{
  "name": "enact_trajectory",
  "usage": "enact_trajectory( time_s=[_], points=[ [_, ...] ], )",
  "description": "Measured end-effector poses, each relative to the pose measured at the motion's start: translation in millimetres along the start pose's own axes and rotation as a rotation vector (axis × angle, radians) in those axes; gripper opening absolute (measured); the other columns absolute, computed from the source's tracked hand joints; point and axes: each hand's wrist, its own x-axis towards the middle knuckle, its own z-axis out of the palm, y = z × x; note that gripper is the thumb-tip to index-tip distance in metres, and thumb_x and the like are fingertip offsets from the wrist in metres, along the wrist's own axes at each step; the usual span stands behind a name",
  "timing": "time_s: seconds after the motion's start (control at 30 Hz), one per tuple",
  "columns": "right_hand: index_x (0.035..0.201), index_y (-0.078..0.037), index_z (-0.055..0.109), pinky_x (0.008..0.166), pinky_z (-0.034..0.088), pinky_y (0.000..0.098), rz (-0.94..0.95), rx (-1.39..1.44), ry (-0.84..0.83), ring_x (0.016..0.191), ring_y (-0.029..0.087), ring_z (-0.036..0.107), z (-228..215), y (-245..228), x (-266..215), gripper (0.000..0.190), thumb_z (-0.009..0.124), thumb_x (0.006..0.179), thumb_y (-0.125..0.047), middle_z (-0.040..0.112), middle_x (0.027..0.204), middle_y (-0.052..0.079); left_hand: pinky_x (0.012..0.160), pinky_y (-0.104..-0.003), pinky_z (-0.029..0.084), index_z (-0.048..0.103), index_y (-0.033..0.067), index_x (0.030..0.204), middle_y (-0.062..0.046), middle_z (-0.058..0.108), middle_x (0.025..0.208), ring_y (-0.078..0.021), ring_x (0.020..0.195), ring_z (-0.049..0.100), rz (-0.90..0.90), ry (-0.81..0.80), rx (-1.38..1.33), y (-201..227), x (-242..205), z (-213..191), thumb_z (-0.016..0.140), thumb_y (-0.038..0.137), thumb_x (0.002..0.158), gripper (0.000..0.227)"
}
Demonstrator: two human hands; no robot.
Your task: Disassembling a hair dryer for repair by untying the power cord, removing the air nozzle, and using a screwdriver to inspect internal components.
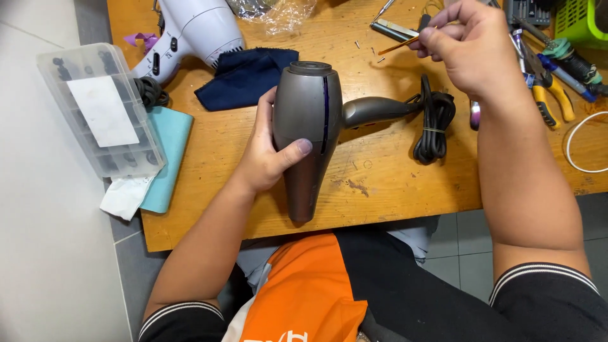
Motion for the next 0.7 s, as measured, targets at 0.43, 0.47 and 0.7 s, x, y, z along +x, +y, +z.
enact_trajectory(
  time_s=[0.43,0.47,0.7],
  points=[
    [0.145,0.007,0.076,0.097,0.051,0.0514,-0.205,-0.640,0.000,0.114,0.037,0.063,-9,-69,-72,0.028,0.085,0.127,-0.012,0.069,0.132,0.024,0.123,-0.045,0.054,0.024,0.0080,0.173,-0.017,0.053,0.162,-0.0282,0.147,0.058,-0.012,0.018,0.001,-3,4,-6,0.082,0.051,0.101,0.102],
    [0.140,0.010,0.078,0.095,0.053,0.0424,-0.342,-0.491,-0.010,0.102,0.028,0.067,-12,-86,-91,0.015,0.086,0.129,0.002,0.073,0.126,0.021,0.124,-0.045,0.054,0.025,0.0068,0.172,-0.017,0.053,0.162,-0.0282,0.147,0.059,-0.005,0.019,-0.010,-3,5,-5,0.082,0.051,0.100,0.102],
    [0.072,-0.016,0.053,0.056,0.050,0.0287,-0.714,-0.133,-0.280,0.059,0.013,0.058,-185,197,-275,0.036,0.045,0.105,-0.005,0.053,0.070,-0.003,0.124,-0.047,0.055,0.024,0.0070,0.173,-0.018,0.053,0.163,-0.0296,0.148,0.060,0.006,0.006,-0.015,-12,5,-7,0.082,0.052,0.102,0.102]
  ],
)
